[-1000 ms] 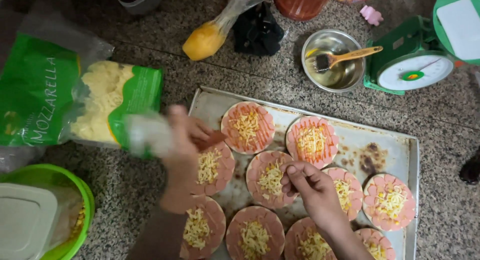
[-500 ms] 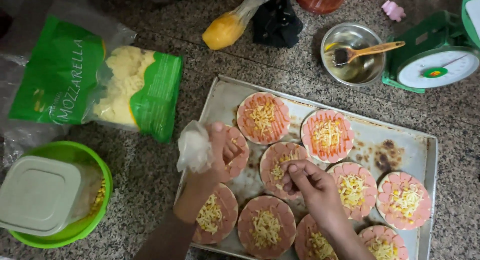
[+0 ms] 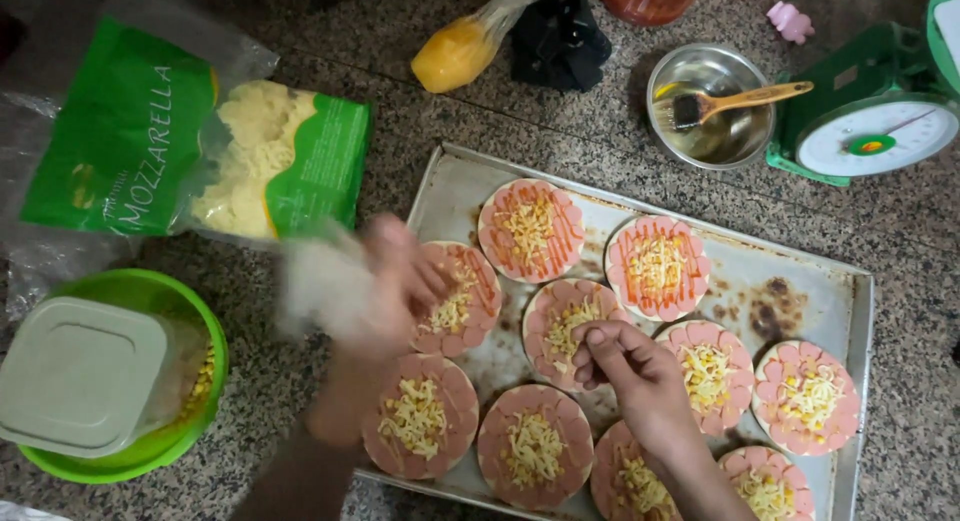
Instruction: The person sprinkles shredded cheese onto small round pizza bases topped with ham and corn on a metal tray. They then use a piping bag to drizzle red sauce over each pizza. The pizzas remain on the tray throughout the clip.
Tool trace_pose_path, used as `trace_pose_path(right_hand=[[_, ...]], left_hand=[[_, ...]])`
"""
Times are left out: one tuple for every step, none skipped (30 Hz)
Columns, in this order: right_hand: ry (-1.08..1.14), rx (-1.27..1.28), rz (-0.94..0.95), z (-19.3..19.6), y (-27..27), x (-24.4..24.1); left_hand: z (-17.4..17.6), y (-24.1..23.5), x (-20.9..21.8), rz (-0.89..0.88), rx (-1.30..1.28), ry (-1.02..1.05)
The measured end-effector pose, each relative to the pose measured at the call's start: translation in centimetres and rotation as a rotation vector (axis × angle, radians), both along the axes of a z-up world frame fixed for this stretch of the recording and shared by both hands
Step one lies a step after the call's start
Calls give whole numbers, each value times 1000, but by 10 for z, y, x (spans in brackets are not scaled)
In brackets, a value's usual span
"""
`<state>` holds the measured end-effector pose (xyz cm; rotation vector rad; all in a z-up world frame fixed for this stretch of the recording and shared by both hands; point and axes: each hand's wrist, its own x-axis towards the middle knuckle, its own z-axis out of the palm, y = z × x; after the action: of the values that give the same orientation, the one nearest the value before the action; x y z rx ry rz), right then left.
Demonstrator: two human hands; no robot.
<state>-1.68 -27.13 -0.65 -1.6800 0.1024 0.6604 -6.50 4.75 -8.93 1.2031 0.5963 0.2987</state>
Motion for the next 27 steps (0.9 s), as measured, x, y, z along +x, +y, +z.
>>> trace_pose_path(right_hand=[[-3, 2, 2, -3, 0, 0], [-8, 17, 14, -7, -2, -1], [-13, 32, 27, -10, -3, -1], [-11, 29, 29, -8, -2, -1], [-5, 16, 29, -6, -1, -1], [0, 6, 30, -3, 2, 0], [1, 7, 32, -3, 3, -2], [9, 22, 32, -3, 5, -3], [17, 36, 32, -2, 6, -3], [15, 36, 33, -3, 7, -3], [7, 34, 32, -5, 8, -2], [4, 30, 30, -6, 8, -4], [7, 28, 31, -5, 8, -6], [5, 23, 39, -3, 9, -5], [2, 18, 47, -1, 9, -5], [-1, 21, 49, -2, 9, -5], [0, 22, 49, -3, 9, -5], [3, 21, 47, -4, 7, -6], [3, 21, 47, -2, 10, -5], [-3, 15, 62, 0, 11, -5], [-9, 9, 76, 2, 12, -4], [-8, 7, 79, 2, 11, -5], [6, -3, 75, 2, 11, -5], [19, -8, 70, 2, 13, -4], [18, -4, 72, 2, 15, -6], [19, -1, 75, 1, 16, -6], [20, 3, 77, 0, 18, -7]], left_hand=[[25, -18, -6, 2, 2, -3], [50, -38, -13, 105, 179, 144], [75, -57, -20, 208, 354, 293], [76, -40, -16, 209, 352, 295], [77, -23, -12, 204, 377, -51], [79, -4, -7, 194, 397, -400], [62, -9, -12, 196, 399, -398], [45, -14, -16, 81, 267, -107], [28, -19, -19, -33, 131, 182], [25, -11, -15, -32, 131, 180], [22, -4, -11, -208, -74, -526], [18, 2, -10, -364, -286, -1230], [27, 6, -14, -362, -287, -1228], [37, 11, -16, -109, 39, -913], [47, 16, -18, 139, 346, -578], [61, -2, -28, 141, 349, -581], [75, -21, -39, 91, 400, -359], [89, -41, -50, 39, 444, -133], [91, -29, -39, 40, 444, -133], [91, -19, -30, 110, 223, 129], [91, -8, -20, 178, -2, 389], [83, 1, -23, 180, -3, 390], [75, 10, -26, 175, 187, -102], [68, 21, -28, 164, 377, -598], [48, 3, -40, 164, 381, -598], [27, -15, -51, 257, 957, -396], [6, -33, -62, 338, 1518, -147]])
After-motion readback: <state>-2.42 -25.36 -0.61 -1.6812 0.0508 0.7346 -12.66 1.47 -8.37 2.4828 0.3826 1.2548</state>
